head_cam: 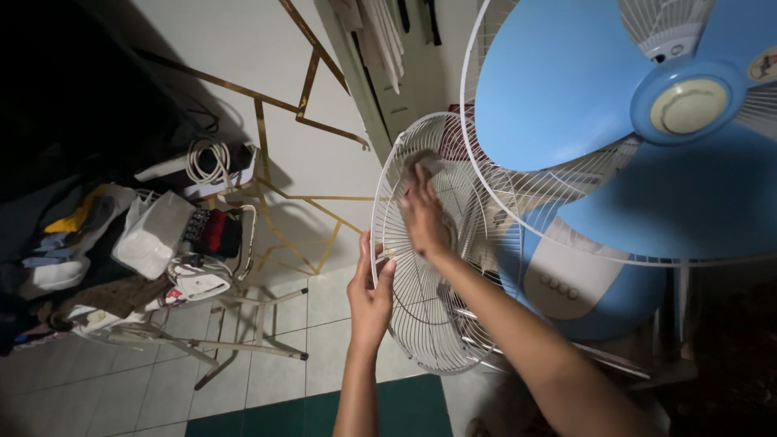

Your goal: The person attaches the fan blades to the motor hub, secures them with a nut, and then wipes the front metal grille with a cloth. The person handles the fan blades, the central nut, and the front grille.

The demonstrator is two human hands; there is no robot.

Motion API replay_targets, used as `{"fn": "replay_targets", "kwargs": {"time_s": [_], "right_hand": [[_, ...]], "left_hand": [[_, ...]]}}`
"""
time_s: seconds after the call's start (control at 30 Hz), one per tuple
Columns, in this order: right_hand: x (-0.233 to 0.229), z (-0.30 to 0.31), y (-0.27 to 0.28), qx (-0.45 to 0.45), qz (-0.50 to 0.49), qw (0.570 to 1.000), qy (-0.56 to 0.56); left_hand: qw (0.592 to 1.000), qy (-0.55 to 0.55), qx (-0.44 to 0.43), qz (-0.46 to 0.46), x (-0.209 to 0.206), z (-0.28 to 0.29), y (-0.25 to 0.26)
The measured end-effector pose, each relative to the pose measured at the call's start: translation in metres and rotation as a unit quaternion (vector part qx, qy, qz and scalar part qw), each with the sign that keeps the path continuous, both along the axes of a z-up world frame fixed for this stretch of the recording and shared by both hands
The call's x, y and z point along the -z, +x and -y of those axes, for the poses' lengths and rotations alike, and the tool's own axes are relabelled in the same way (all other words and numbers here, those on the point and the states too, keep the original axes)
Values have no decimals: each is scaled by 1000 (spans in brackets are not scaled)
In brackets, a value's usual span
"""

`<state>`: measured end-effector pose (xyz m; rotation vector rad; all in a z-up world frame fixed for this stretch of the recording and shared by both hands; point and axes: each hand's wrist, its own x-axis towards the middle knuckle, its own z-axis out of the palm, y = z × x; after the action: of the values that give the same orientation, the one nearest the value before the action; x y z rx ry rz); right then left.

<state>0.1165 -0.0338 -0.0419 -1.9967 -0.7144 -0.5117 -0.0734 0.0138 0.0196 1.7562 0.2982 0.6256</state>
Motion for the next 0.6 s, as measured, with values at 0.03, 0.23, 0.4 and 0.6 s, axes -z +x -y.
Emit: {"fn": "replay_targets", "kwargs": {"time_s": [0.03,0.23,0.4,0.6], "right_hand": [[5,2,12,-12,-91,995,41],[67,27,84,49,-148,986,-52],[149,62,99,96,-148,976,-130],[217,92,67,95,-197,976,9]], "left_hand": [[1000,-9,6,10,0,0,0],[1000,3,2,30,8,-4,0],[1000,-18,-13,4,13,-9,-2],[999,-29,-14,21,14,-9,1]]}}
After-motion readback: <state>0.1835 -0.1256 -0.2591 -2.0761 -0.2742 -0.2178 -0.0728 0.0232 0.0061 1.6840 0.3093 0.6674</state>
